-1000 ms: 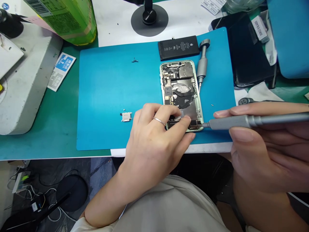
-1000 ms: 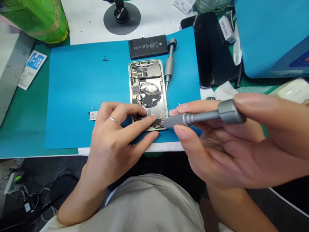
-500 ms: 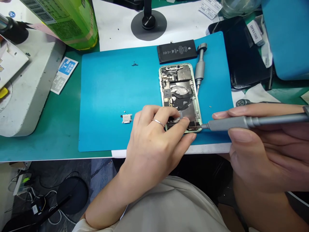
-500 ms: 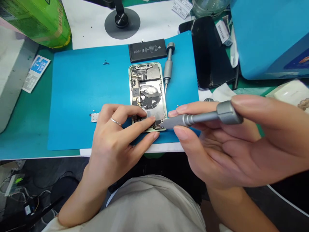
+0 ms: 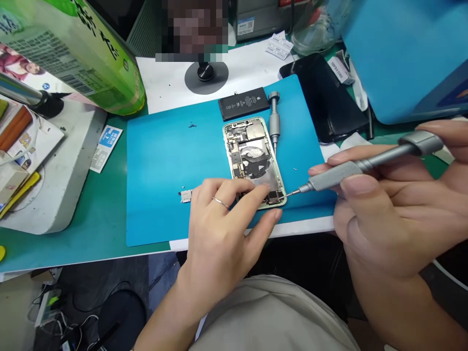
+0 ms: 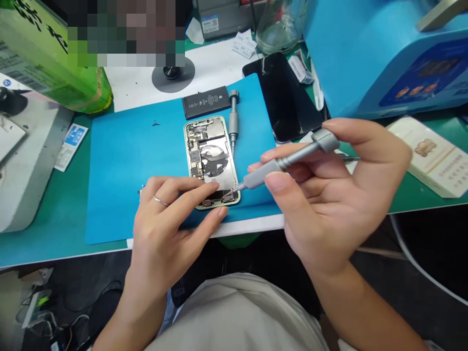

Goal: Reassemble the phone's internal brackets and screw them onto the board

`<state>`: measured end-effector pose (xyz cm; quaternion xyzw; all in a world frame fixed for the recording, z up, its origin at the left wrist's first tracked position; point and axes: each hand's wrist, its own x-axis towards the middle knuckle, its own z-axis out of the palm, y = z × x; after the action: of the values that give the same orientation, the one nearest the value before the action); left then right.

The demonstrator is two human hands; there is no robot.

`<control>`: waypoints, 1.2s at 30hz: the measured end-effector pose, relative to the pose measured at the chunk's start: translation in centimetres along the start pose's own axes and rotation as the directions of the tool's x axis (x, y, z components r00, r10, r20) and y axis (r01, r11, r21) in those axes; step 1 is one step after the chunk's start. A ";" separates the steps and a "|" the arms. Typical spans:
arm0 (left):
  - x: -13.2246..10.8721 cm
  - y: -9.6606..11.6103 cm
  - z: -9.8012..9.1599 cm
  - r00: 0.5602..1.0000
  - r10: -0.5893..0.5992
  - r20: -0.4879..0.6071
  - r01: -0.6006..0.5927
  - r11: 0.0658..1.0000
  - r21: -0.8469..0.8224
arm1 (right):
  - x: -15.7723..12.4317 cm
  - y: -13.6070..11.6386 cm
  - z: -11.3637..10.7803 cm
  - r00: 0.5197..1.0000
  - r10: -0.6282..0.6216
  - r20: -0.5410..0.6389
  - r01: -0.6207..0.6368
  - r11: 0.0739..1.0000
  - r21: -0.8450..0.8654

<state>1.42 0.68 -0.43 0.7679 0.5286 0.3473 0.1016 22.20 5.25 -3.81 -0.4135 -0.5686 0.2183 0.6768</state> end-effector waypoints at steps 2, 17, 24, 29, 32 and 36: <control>0.3 0.6 -0.1 0.999 -0.010 -0.037 0.010 1.000 -0.019 | 0.0 -0.2 0.1 0.999 -0.046 0.028 0.047 0.999 -0.028; 0.8 1.6 0.4 0.996 -0.008 -0.087 0.006 1.000 -0.026 | 0.1 -0.6 0.5 1.000 0.001 0.007 -0.001 0.998 0.058; 0.6 1.3 0.7 0.996 -0.018 -0.084 0.015 0.999 -0.029 | 0.0 -1.0 0.4 1.000 0.024 0.016 -0.024 0.999 0.037; 0.6 1.3 0.8 0.996 -0.016 -0.083 0.013 0.999 -0.040 | 0.1 -0.9 0.2 0.998 0.031 0.047 -0.032 0.999 0.030; 0.7 1.4 0.8 0.997 -0.020 -0.081 0.017 0.999 -0.044 | 0.0 -0.6 0.1 0.998 -0.025 0.049 0.024 0.999 0.026; 0.7 1.4 0.8 0.996 -0.030 -0.083 0.025 0.998 -0.052 | -0.1 -1.0 0.3 0.998 0.039 0.051 -0.039 0.999 0.007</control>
<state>3.14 0.90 0.01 0.7424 0.5339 0.3911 0.1037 21.73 4.67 -3.05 -0.4162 -0.5765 0.2440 0.6595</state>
